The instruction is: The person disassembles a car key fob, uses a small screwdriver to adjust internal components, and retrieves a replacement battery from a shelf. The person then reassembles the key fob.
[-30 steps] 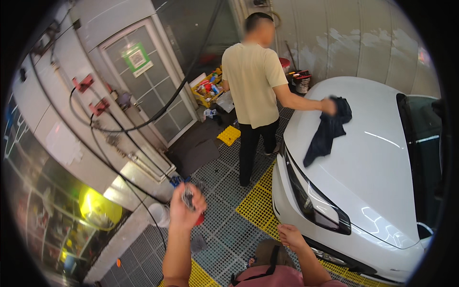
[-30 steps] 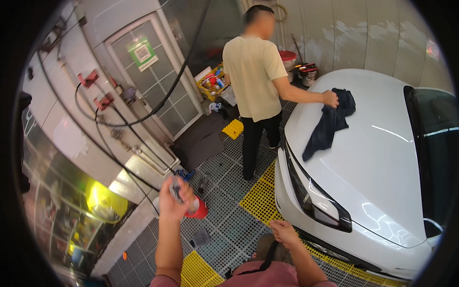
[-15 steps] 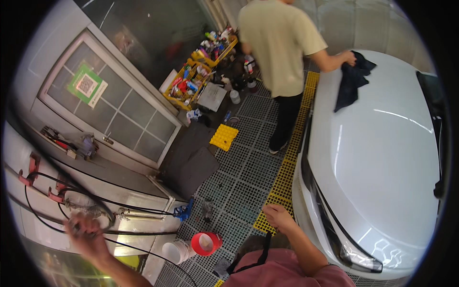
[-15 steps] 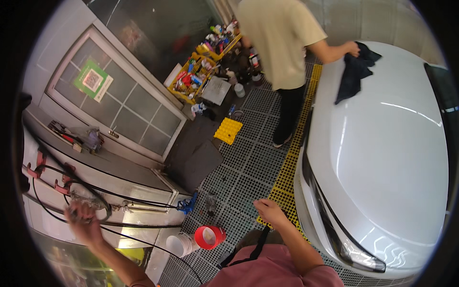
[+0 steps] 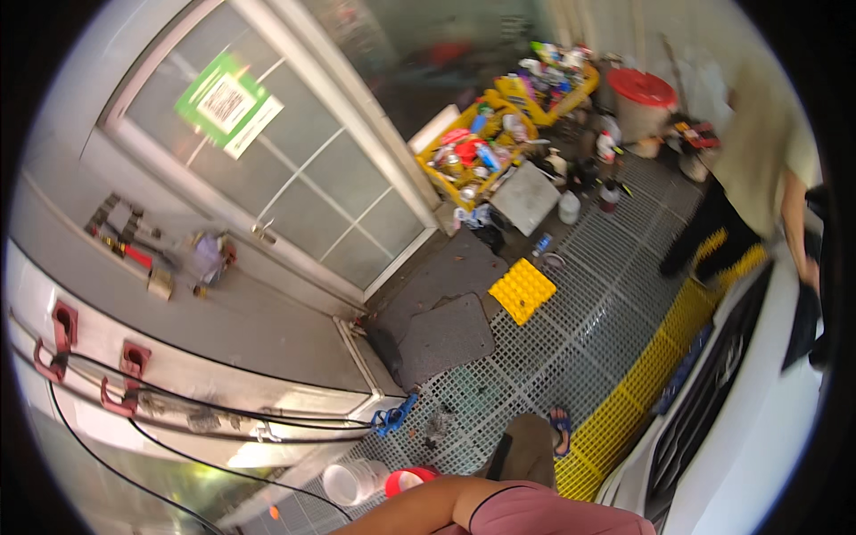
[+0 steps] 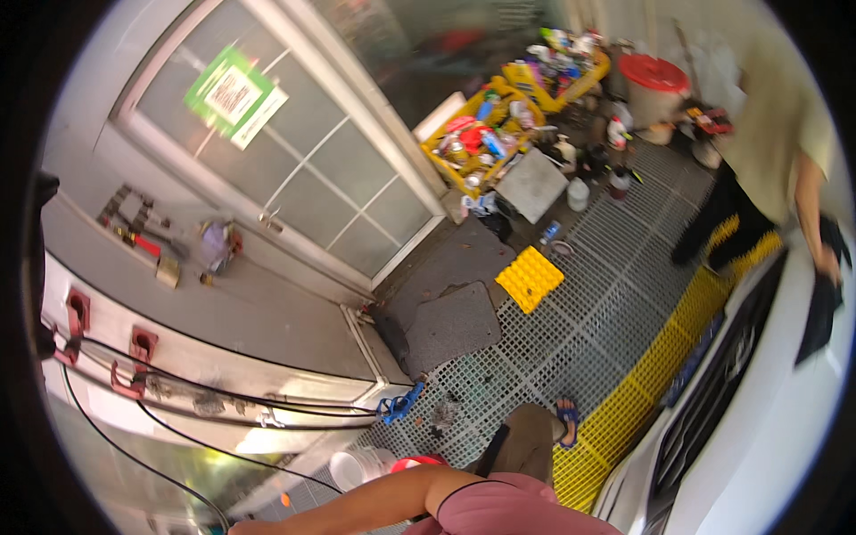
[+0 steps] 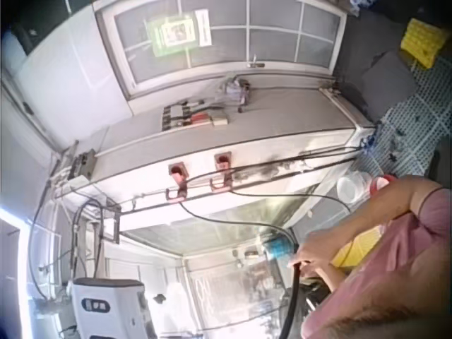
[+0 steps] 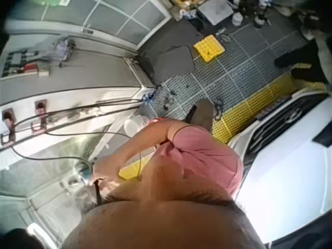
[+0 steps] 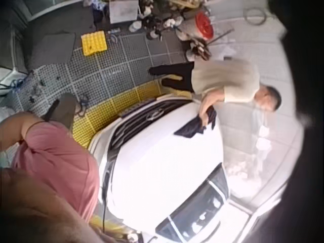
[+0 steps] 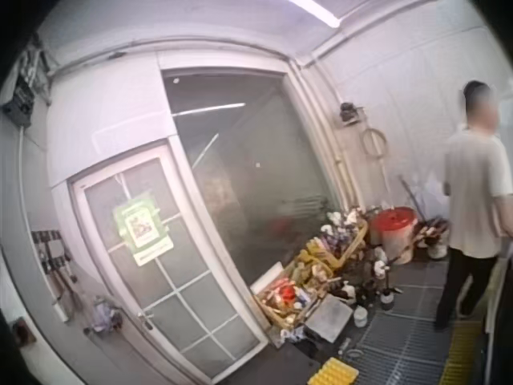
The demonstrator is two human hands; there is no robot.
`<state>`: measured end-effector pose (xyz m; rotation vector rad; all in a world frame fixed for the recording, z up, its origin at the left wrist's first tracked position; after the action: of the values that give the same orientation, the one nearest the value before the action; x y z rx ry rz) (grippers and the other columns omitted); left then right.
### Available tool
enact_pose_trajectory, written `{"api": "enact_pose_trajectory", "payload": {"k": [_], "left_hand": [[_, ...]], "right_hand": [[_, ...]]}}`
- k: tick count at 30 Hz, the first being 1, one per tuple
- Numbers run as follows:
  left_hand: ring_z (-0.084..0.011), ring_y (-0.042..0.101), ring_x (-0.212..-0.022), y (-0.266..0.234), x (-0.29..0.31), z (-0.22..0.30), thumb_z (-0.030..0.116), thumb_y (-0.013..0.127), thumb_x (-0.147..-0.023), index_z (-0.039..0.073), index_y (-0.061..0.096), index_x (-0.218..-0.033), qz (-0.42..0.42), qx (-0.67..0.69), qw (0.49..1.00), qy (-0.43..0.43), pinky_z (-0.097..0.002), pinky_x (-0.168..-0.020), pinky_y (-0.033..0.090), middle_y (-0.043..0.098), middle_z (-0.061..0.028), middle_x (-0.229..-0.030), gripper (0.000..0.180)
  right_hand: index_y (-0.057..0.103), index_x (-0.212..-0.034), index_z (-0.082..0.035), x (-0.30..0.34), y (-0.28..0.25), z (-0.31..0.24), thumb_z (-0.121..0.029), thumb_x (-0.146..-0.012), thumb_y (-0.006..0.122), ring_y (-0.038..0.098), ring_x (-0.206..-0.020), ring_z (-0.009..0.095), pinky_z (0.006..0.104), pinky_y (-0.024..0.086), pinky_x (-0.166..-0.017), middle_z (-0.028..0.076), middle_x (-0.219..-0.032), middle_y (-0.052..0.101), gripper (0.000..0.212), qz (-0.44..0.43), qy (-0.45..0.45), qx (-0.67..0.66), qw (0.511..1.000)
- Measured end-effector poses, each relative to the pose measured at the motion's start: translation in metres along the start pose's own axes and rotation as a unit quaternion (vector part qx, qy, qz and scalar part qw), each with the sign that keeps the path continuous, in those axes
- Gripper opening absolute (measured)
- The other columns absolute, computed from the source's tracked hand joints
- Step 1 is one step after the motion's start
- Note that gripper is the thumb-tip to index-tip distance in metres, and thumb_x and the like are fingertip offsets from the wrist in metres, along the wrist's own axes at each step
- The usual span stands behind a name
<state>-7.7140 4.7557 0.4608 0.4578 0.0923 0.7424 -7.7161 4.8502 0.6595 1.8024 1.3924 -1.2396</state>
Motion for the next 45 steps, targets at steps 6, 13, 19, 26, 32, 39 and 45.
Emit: {"api": "enact_pose_trajectory", "payload": {"k": [6,13,19,26,32,39,45], "left_hand": [[-0.0177,0.056,-0.078,0.034,-0.034,-0.154,0.036,0.049,-0.094,0.011,0.055,-0.114,0.189,0.074,0.961,-0.185,-0.0348,-0.067,0.048,0.061,-0.0047,-0.090,0.032],[-0.0198,0.049,-0.063,0.164,-0.176,-0.159,0.045,0.045,-0.094,0.010,0.057,-0.097,0.043,0.341,0.916,-0.208,-0.0333,-0.060,0.042,0.050,-0.0069,-0.070,0.038],[-0.0184,0.041,-0.060,0.324,-0.320,-0.102,0.043,0.045,-0.093,0.004,0.052,-0.090,-0.182,0.417,0.860,-0.233,-0.0313,-0.057,0.035,0.044,-0.0060,-0.067,0.040],[-0.0200,0.043,-0.064,0.369,-0.517,-0.094,0.042,0.049,-0.091,0.005,0.049,-0.088,-0.243,0.439,0.836,-0.222,-0.0327,-0.058,0.035,0.046,-0.0080,-0.076,0.037],[-0.0213,0.047,-0.066,0.392,-0.677,-0.056,0.041,0.049,-0.092,0.005,0.046,-0.092,-0.248,0.422,0.848,-0.204,-0.0325,-0.055,0.039,0.047,-0.0091,-0.078,0.036],[-0.0205,0.046,-0.065,0.415,-0.824,-0.005,0.038,0.049,-0.091,0.006,0.041,-0.090,-0.277,0.409,0.852,-0.176,-0.0310,-0.060,0.038,0.045,-0.0092,-0.080,0.033],[-0.0151,0.041,-0.063,0.435,-0.941,-0.004,0.040,0.045,-0.093,0.009,0.044,-0.087,-0.245,0.369,0.878,-0.184,-0.0286,-0.056,0.034,0.043,-0.0041,-0.077,0.031]], "right_hand": [[0.054,-0.126,-0.009,0.040,-0.069,0.062,-0.040,-0.086,0.064,0.063,-0.079,0.039,0.0473,0.049,-0.067,0.022,-0.085,0.066,0.052,-0.182,0.051,-0.083,0.978],[0.066,-0.097,-0.001,0.112,-0.331,0.234,-0.020,-0.093,0.064,0.061,-0.065,0.008,0.0292,0.051,-0.050,0.003,-0.078,0.067,0.020,-0.066,0.493,-0.198,0.845],[0.066,-0.091,0.000,0.085,-0.557,0.336,-0.015,-0.090,0.063,0.053,-0.063,0.006,0.0232,0.044,-0.059,-0.001,-0.071,0.061,0.015,0.134,0.434,-0.014,0.891],[0.067,-0.087,-0.001,-0.001,-0.754,0.510,-0.015,-0.089,0.062,0.045,-0.058,0.005,0.0237,0.039,-0.055,-0.004,-0.063,0.053,0.014,0.213,0.392,0.220,0.867],[0.064,-0.085,-0.003,-0.139,-0.865,0.645,-0.019,-0.087,0.066,0.052,-0.054,0.019,0.0315,0.042,-0.051,0.007,-0.066,0.057,0.016,0.185,0.217,0.510,0.812],[0.050,-0.069,-0.012,-0.193,-0.925,0.759,-0.027,-0.081,0.073,0.050,-0.058,0.023,0.0357,0.041,-0.049,0.003,-0.065,0.046,0.031,0.040,0.020,0.733,0.679],[0.043,-0.064,-0.015,-0.183,-0.920,0.781,-0.028,-0.076,0.077,0.043,-0.055,0.020,0.0336,0.033,-0.049,0.002,-0.062,0.038,0.038,0.004,-0.024,0.749,0.662]]}}
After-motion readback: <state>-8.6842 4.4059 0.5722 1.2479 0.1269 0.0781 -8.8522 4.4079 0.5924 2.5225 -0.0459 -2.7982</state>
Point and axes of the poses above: each hand's wrist, its own x-axis away from the middle knuckle, its own y-axis out of the palm, z = x × y, the point moved 9 cm from there along -x, towards the middle knuckle
